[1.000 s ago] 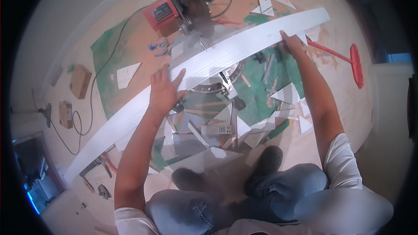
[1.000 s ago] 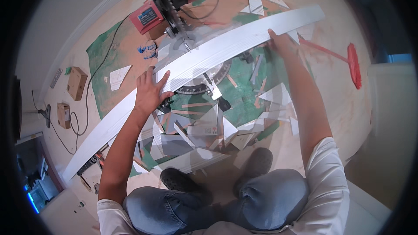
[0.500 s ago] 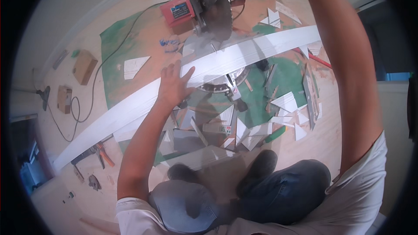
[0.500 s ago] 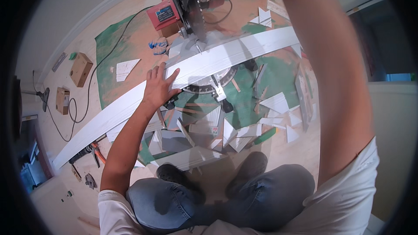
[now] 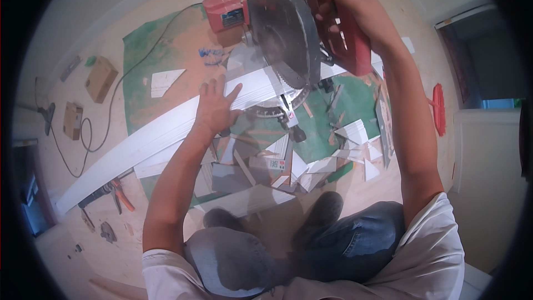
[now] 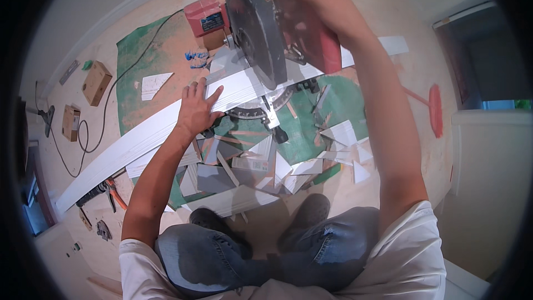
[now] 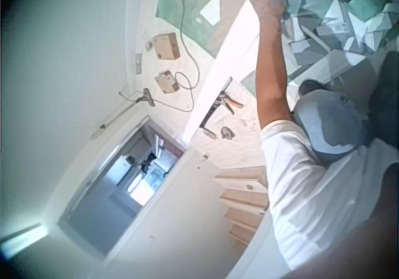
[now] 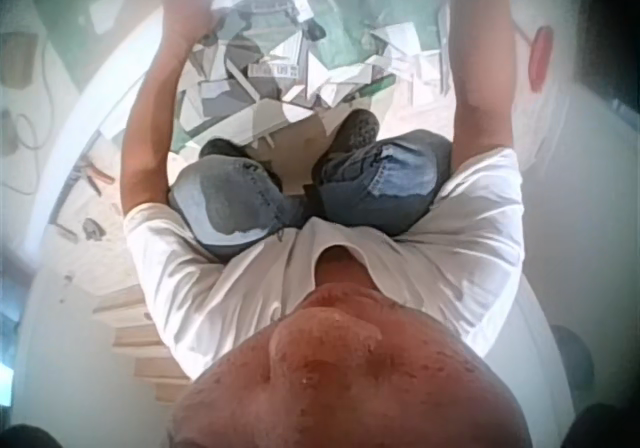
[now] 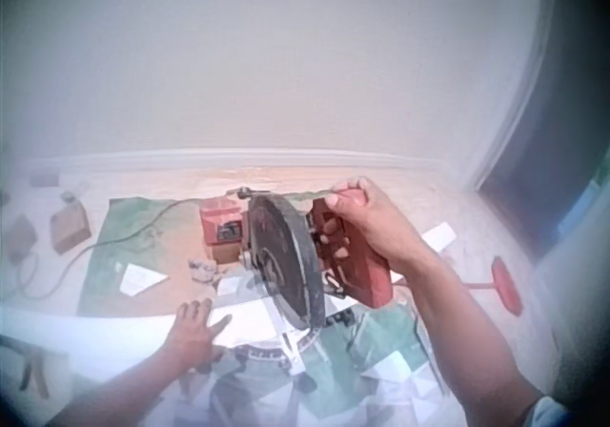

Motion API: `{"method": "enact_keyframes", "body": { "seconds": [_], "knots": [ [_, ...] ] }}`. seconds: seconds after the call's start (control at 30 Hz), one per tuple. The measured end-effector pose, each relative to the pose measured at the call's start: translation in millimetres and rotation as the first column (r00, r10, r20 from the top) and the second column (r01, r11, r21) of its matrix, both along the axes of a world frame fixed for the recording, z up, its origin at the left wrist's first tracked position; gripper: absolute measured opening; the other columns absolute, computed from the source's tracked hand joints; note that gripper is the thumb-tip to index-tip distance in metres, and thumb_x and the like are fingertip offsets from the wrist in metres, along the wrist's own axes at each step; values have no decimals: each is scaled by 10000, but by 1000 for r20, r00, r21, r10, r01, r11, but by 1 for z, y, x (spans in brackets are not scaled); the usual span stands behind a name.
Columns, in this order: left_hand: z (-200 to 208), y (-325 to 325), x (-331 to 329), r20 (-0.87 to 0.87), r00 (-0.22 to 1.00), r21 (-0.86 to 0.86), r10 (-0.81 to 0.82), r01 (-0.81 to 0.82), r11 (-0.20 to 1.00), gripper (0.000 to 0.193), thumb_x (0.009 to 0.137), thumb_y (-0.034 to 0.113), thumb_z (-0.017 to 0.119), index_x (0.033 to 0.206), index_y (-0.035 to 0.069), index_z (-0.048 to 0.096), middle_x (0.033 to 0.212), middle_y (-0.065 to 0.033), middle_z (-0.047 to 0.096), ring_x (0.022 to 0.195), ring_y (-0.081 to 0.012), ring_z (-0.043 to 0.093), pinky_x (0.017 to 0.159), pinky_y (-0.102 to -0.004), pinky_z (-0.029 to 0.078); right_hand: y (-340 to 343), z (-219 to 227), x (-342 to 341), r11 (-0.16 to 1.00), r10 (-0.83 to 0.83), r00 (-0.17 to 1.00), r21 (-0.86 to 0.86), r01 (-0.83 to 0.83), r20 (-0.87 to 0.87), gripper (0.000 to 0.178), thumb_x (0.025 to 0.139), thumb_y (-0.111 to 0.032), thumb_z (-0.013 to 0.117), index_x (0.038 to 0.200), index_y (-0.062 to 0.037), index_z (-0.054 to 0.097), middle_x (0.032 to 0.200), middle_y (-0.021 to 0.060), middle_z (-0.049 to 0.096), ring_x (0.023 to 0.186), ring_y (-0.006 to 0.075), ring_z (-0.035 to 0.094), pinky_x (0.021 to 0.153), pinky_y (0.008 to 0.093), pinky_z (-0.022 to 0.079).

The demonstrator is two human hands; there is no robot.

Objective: Measure and cut baseboard molding using a miter saw and mark with a pencil.

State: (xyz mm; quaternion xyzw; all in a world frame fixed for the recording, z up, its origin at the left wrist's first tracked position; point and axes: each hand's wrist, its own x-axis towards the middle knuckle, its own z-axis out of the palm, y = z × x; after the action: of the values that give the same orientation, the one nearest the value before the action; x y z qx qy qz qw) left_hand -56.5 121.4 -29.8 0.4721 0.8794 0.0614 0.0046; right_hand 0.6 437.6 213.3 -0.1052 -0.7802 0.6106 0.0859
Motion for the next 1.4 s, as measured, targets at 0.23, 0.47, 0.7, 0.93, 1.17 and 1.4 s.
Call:
{"method": "enact_keyframes", "body": {
  "seconds": [0.23, 0.47, 0.7, 0.93, 1.17, 1.4],
  "knots": [
    [2, 5, 2, -26, 1000, -15, 5, -5, 1000, 752, 778, 453, 806, 1457, 232, 567, 1445, -245, 454, 1301, -423, 423, 1114, -554, 301, 2, -26, 28, 986, -125, 991, 106, 130, -51, 452, 955, -249, 704, 1283, -24, 488, 821, 70, 626, 644, 131, 613, 566, 279, 512],
    [-1, 3, 0, -12, 1000, 31, -5, 5, 1000, 750, 771, 453, 811, 1448, 230, 577, 1433, -249, 459, 1283, -428, 436, 1109, -575, 301, 0, -43, 54, 993, -110, 993, 48, 111, -34, 433, 926, -178, 699, 1276, -25, 494, 932, 110, 671, 636, 115, 609, 601, 280, 517],
    [1, 4, 2, -29, 1000, -12, -1, 1, 1000, 745, 778, 446, 805, 1453, 235, 572, 1439, -235, 460, 1284, -423, 434, 1113, -551, 299, 0, -55, 65, 995, -82, 994, 45, 86, -70, 438, 917, -123, 703, 1278, -26, 475, 945, 111, 668, 612, 108, 597, 588, 275, 511],
    [1, 4, 3, -36, 999, -28, 6, -7, 1000, 726, 797, 447, 795, 1456, 241, 570, 1450, -229, 451, 1290, -408, 425, 1117, -540, 296, 4, -56, 69, 999, -42, 997, 11, 43, -70, 446, 913, -103, 693, 1286, -25, 461, 956, 120, 665, 614, 122, 603, 590, 281, 519],
    [3, 5, 3, -19, 1000, -18, 0, 0, 1000, 737, 781, 437, 811, 1451, 238, 576, 1440, -233, 451, 1285, -407, 428, 1118, -536, 299, 12, -69, 70, 998, -28, 992, 58, 35, -120, 447, 913, -98, 671, 1298, -30, 454, 953, 108, 650, 665, 138, 621, 622, 290, 528],
    [1, 4, 2, -26, 1000, -3, -6, 6, 1000, 774, 762, 424, 828, 1464, 227, 567, 1426, -261, 444, 1293, -430, 434, 1095, -515, 322, 9, -84, 85, 996, -90, 995, -12, 90, -31, 459, 876, -153, 706, 1269, -25, 507, 1143, 136, 623, 1000, 170, 620, 882, 321, 512]
  ]
}}
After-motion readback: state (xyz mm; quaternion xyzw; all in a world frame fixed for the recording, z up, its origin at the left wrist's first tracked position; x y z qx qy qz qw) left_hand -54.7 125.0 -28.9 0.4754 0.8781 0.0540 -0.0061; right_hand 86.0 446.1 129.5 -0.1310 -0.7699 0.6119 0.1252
